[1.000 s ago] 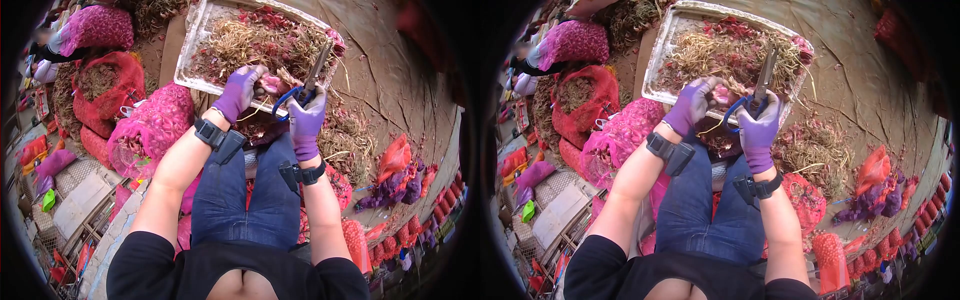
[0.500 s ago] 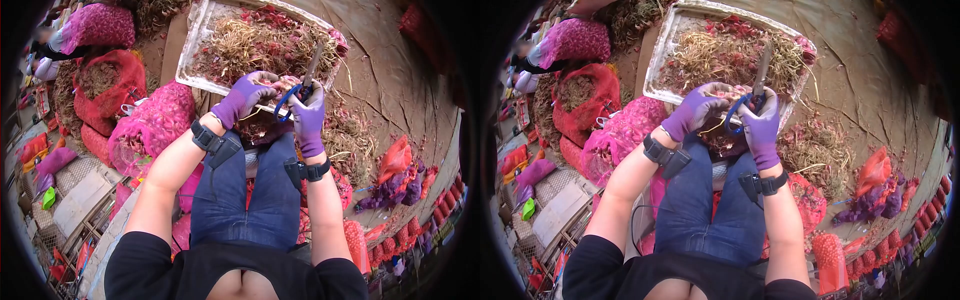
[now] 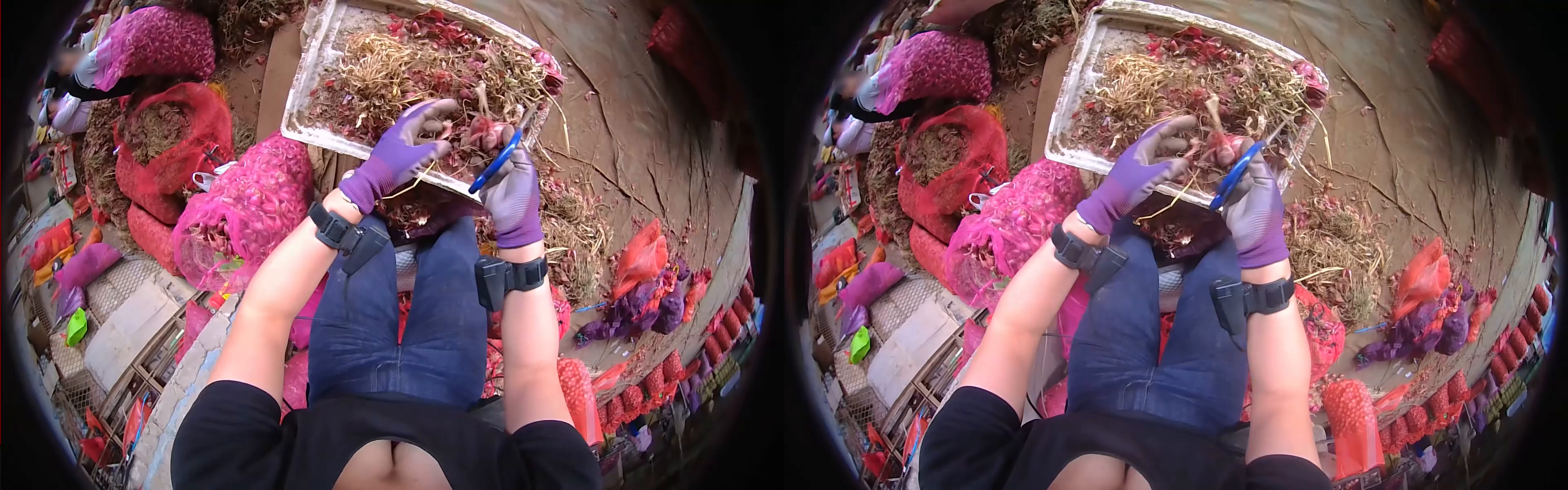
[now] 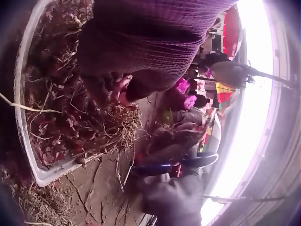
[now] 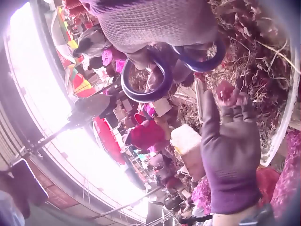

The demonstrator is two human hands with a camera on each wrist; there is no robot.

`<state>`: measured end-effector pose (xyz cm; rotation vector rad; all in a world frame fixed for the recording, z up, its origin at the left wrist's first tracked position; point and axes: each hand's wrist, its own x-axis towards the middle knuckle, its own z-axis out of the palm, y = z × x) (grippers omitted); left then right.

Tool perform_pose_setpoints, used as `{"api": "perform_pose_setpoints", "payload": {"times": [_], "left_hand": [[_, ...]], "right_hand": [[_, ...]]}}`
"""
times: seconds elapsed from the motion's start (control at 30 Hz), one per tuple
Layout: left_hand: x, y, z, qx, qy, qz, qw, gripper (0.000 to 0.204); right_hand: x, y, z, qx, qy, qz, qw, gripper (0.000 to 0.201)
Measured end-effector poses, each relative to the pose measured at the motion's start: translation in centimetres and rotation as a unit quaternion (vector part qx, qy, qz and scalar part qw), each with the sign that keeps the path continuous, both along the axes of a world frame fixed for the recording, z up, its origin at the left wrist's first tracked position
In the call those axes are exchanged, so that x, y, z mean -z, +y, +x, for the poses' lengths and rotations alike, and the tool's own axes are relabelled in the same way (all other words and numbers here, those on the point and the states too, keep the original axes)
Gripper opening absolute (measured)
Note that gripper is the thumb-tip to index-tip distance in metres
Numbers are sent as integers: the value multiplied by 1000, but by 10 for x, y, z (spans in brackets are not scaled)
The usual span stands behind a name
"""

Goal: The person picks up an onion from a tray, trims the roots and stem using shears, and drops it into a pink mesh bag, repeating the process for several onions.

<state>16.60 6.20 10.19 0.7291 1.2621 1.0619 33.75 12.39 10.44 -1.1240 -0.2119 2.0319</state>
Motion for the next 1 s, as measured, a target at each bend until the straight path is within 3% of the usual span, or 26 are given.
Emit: {"api": "perform_pose_setpoints", "payload": {"times": [0.07, 0.1, 0.2, 0.23, 0.27, 0.33, 0.4, 0.43, 0.67, 0.73, 0.83, 0.87, 0.93, 0.97, 1.0], "left_hand": [[-2, 7, -1, 31, -12, 30, 999, 62], [-3, 10, -1, 43, -14, 43, 998, 62], [4, 14, -5, 56, -48, 60, 995, 58], [-2, 15, -11, 83, -53, 19, 995, 55], [-6, 16, -15, 110, -58, -21, 992, 53], [-2, 17, -14, 90, -24, -21, 995, 45], [-3, 20, -13, 172, 31, 14, 985, 40], [-19, 17, -10, 152, 201, 77, 965, 25], [-10, 15, -3, 125, 213, 136, 960, 21], [-14, 14, -1, 132, 297, 157, 933, 22], [-18, 15, 0, 111, 330, 124, 929, 19], [-17, 14, 3, 112, 328, 124, 930, 19], [-14, 15, 6, 16, 197, 57, 979, 13], [-14, 18, 4, -5, -1, -13, 1000, 15], [-17, 20, 2, -7, 2, -6, 1000, 15]], "right_hand": [[15, 2, 12, -54, 65, -112, 990, 18], [-1, 2, 2, -65, 24, -150, 986, 16], [-4, 0, -2, -130, 57, -179, 974, 16], [-13, 0, -6, -148, -21, -168, 974, 15], [-14, -2, -6, -147, -21, -168, 974, 15], [-12, -3, -4, -158, -32, -179, 970, 15], [-4, -7, -1, -160, -26, -178, 971, 18], [-5, -9, -2, -170, -58, -156, 971, 19], [-13, -10, 0, -186, -117, -115, 969, 22], [-4, -12, 1, -192, -116, -99, 969, 22], [-8, -12, -5, -166, -87, -31, 982, 24], [-14, -13, -8, -154, -117, -18, 981, 23], [-28, -11, -10, -142, -149, -2, 979, 23], [-34, -9, -10, -124, -140, -34, 982, 21], [-39, -6, -12, -107, -130, -64, 984, 20]]}}
